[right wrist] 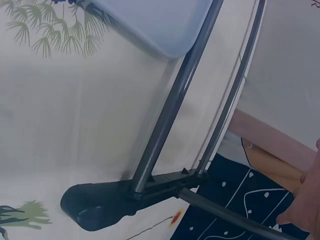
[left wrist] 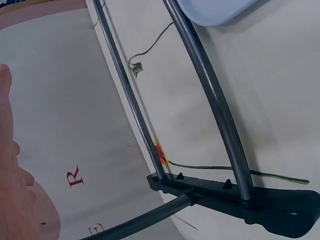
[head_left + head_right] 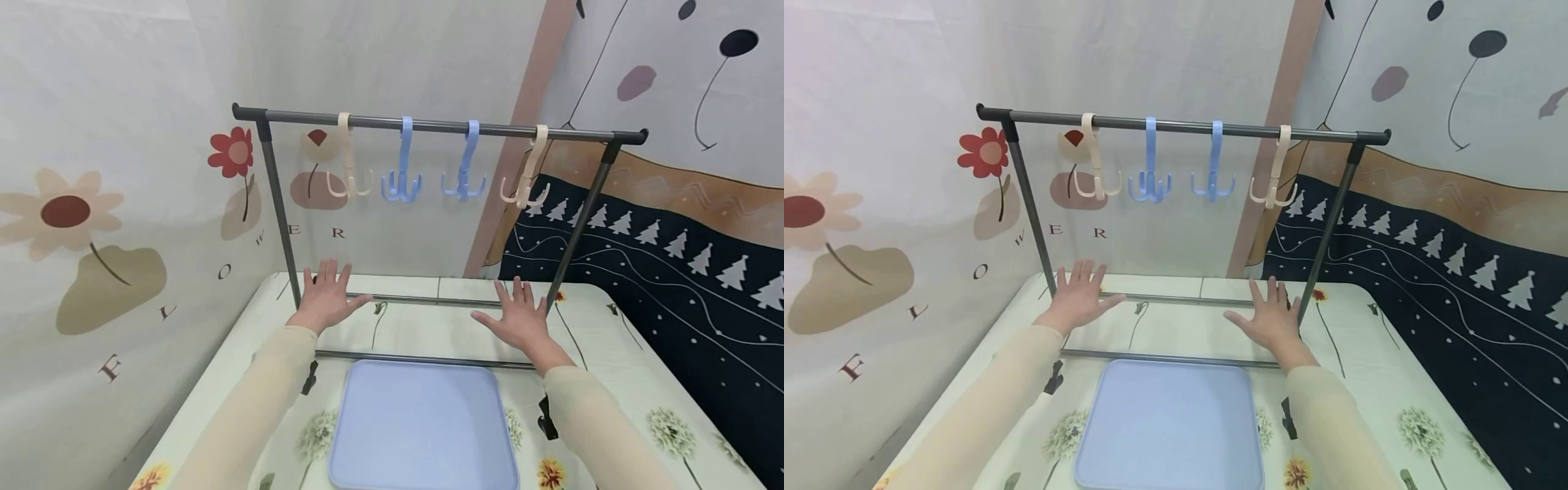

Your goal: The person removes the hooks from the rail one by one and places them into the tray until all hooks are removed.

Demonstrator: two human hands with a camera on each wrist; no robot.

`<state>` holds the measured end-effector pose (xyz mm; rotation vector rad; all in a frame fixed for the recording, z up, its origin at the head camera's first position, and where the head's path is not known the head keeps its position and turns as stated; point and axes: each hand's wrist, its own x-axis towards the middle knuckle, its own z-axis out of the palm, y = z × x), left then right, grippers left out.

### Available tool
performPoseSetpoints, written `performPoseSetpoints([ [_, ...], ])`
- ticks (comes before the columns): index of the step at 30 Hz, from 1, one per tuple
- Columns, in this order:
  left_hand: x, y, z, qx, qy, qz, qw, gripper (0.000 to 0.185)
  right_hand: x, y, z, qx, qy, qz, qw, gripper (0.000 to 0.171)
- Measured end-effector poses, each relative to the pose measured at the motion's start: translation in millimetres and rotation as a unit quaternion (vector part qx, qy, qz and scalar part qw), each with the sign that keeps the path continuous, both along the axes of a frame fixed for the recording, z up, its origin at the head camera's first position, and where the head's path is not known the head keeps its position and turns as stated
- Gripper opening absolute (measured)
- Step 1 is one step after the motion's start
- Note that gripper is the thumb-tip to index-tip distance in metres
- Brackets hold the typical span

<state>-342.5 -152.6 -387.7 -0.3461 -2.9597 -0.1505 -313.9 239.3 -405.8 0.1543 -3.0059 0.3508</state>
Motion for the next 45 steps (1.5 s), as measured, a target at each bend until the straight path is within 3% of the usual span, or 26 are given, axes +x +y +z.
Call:
performPoseSetpoints([
  [12, -2.4, -7.0, 10.5, 0.012, 0.013, 0.001, 0.9998, 0.094, 5.0, 12.9, 11.6, -0.011, 0.024, -0.005, 1.0, 0.103],
  [24, -4.3, -13.1, 21.3, 0.047, 0.031, 0.003, 0.9984, 0.094, 12.3, 33.5, 20.0, -0.052, 0.12, -0.019, 0.991, 0.093],
  [35, -3.0, -20.5, 29.5, 0.111, 0.037, 0.012, 0.9931, 0.093, 15.8, 53.6, 23.8, -0.128, 0.18, -0.073, 0.973, 0.085],
  [45, -0.4, -23.5, 31.4, 0.176, 0.028, 0.01, 0.9839, 0.094, 16.3, 69.9, 18.7, -0.199, 0.181, -0.132, 0.954, 0.084],
])
